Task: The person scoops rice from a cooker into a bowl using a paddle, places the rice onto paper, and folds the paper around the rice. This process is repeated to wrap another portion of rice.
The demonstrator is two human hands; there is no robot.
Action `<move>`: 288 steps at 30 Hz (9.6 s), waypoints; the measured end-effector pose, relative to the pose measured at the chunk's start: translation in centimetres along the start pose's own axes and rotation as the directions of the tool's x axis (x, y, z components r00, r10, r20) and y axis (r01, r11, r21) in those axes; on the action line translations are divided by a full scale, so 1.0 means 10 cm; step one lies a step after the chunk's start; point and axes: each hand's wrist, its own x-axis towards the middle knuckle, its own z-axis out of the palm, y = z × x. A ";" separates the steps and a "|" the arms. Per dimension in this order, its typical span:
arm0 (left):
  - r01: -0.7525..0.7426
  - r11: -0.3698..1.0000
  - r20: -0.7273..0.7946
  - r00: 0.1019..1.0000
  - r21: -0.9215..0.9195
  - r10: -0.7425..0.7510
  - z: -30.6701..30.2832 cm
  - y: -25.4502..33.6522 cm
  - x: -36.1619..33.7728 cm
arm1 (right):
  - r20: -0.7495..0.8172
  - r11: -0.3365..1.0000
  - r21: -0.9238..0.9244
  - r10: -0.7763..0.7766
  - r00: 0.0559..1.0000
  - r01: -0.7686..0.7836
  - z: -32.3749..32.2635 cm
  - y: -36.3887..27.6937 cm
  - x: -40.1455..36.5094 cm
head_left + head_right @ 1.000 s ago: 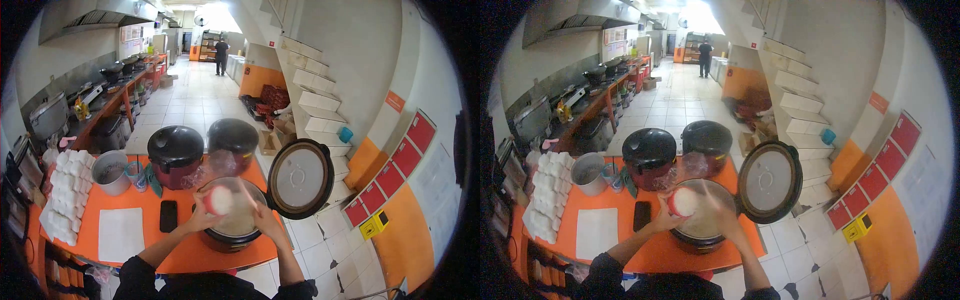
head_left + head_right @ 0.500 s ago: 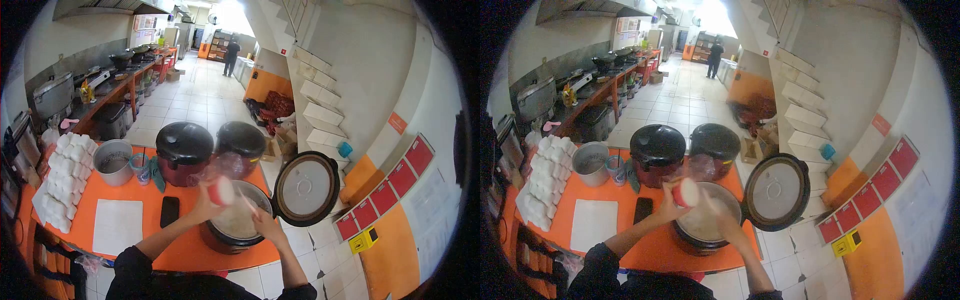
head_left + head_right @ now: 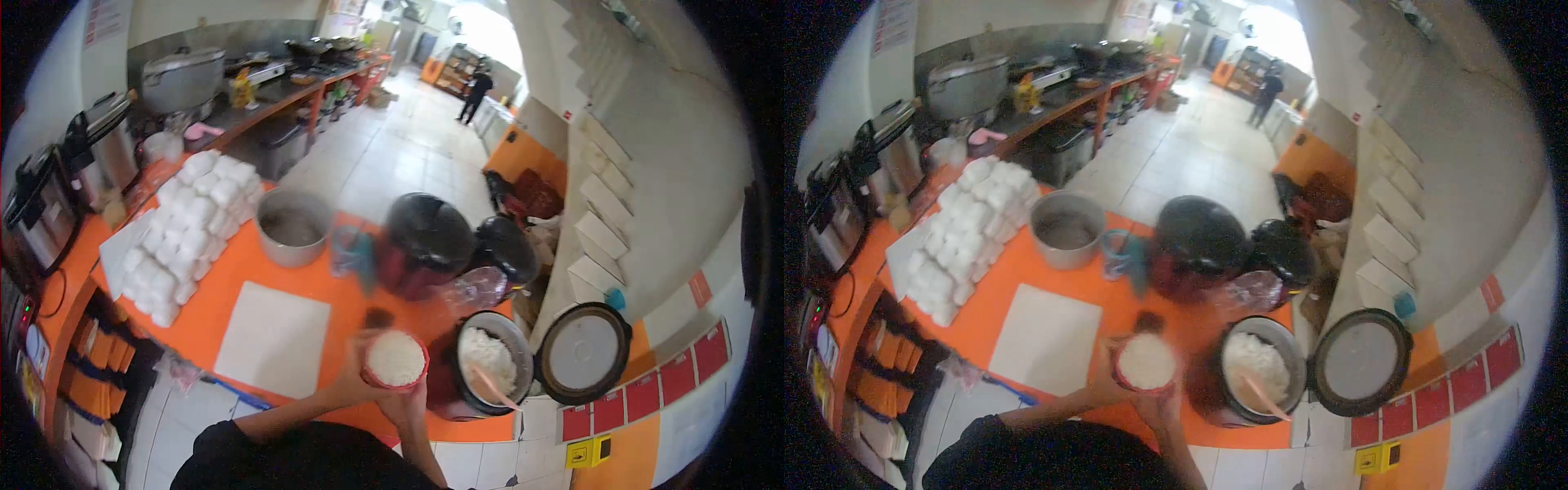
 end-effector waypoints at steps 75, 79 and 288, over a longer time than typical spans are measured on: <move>0.291 0.425 -0.224 0.954 0.857 -0.202 -2.82 -0.12 -0.68 | 0.079 -0.472 -0.880 -0.038 0.996 0.052 -0.08 1.79 1.32; 0.033 0.486 0.180 0.906 0.874 -0.384 -2.51 -0.15 -1.15 | 0.501 -0.588 -0.724 -0.088 0.861 0.361 -0.35 2.02 1.75; -0.441 0.705 0.831 0.325 0.555 -0.451 0.37 -1.00 -0.69 | -0.130 -0.867 -0.471 -0.117 0.985 -0.165 -1.02 -2.52 -0.62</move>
